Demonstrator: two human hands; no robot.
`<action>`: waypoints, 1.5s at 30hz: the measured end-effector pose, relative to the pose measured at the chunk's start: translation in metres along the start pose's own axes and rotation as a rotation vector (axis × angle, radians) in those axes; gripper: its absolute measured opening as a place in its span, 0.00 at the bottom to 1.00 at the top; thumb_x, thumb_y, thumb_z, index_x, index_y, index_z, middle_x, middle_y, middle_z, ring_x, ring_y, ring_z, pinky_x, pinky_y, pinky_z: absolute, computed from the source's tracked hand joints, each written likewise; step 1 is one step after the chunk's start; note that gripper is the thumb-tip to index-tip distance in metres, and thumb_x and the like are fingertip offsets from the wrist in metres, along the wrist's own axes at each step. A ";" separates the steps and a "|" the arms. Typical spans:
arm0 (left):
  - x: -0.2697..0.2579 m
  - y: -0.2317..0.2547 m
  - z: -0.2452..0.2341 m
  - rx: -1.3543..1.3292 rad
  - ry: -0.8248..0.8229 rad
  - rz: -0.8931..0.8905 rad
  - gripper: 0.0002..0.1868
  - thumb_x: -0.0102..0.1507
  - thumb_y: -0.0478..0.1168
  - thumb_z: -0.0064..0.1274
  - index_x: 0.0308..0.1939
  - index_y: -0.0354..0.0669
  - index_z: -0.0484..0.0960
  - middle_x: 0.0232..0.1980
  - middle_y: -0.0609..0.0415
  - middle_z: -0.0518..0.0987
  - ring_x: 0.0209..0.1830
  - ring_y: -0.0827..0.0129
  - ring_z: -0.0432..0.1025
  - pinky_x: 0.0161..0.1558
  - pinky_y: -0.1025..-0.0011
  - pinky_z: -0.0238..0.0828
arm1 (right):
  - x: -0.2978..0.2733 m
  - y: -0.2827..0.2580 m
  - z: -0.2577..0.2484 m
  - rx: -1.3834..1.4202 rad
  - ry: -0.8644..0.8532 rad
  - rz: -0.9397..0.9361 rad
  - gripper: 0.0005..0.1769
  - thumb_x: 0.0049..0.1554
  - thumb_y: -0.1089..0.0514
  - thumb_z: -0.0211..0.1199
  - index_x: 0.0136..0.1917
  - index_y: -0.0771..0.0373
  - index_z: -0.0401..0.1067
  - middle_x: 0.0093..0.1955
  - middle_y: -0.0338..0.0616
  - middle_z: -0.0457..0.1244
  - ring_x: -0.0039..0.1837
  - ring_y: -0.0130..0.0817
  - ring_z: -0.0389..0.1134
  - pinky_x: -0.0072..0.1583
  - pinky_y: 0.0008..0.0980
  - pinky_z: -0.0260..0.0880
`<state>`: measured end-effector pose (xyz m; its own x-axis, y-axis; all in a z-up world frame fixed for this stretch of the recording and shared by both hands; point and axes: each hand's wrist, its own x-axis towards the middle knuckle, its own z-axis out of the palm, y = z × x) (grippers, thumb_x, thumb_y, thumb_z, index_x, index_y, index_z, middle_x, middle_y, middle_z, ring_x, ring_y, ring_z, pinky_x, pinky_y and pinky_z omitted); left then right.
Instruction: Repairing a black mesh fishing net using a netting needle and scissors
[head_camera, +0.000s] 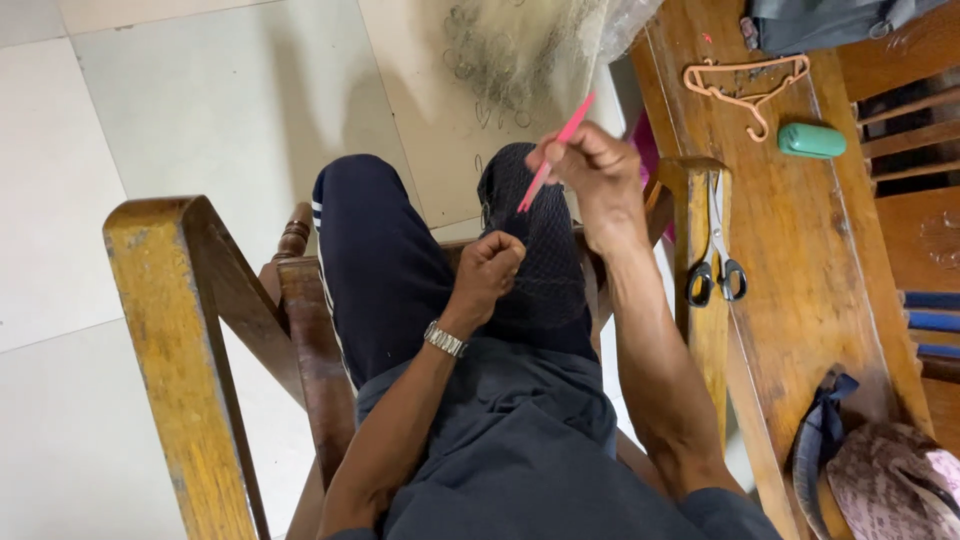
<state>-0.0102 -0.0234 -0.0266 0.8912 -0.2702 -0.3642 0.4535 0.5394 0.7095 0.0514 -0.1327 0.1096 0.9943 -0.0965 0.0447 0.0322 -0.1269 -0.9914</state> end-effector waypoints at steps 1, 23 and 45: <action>0.001 0.001 -0.001 -0.019 -0.002 -0.006 0.01 0.54 0.31 0.48 0.28 0.36 0.74 0.15 0.60 0.58 0.09 0.83 0.53 0.10 0.87 0.50 | -0.004 0.002 0.004 -0.044 -0.055 -0.082 0.04 0.56 0.64 0.57 0.44 0.67 0.70 0.37 0.52 0.65 0.41 0.31 0.67 0.41 0.24 0.69; 0.010 -0.023 -0.028 0.014 -0.162 0.172 0.02 0.55 0.26 0.50 0.31 0.26 0.75 0.10 0.50 0.59 0.06 0.73 0.56 0.09 0.79 0.51 | -0.103 -0.027 0.101 -0.371 -0.412 -0.479 0.18 0.58 0.56 0.46 0.61 0.54 0.63 0.39 0.42 0.61 0.40 0.36 0.64 0.43 0.30 0.68; 0.023 -0.021 -0.033 0.383 -0.317 -0.047 0.04 0.55 0.29 0.44 0.25 0.39 0.68 0.18 0.64 0.54 0.13 0.80 0.51 0.17 0.88 0.47 | -0.023 0.022 0.078 -0.922 -0.480 -0.767 0.14 0.55 0.58 0.47 0.52 0.47 0.69 0.42 0.42 0.61 0.46 0.45 0.63 0.55 0.47 0.56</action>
<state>0.0006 -0.0147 -0.0701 0.8006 -0.5482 -0.2419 0.4090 0.2051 0.8892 0.0369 -0.0558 0.0775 0.6961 0.6415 0.3222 0.7172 -0.6410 -0.2734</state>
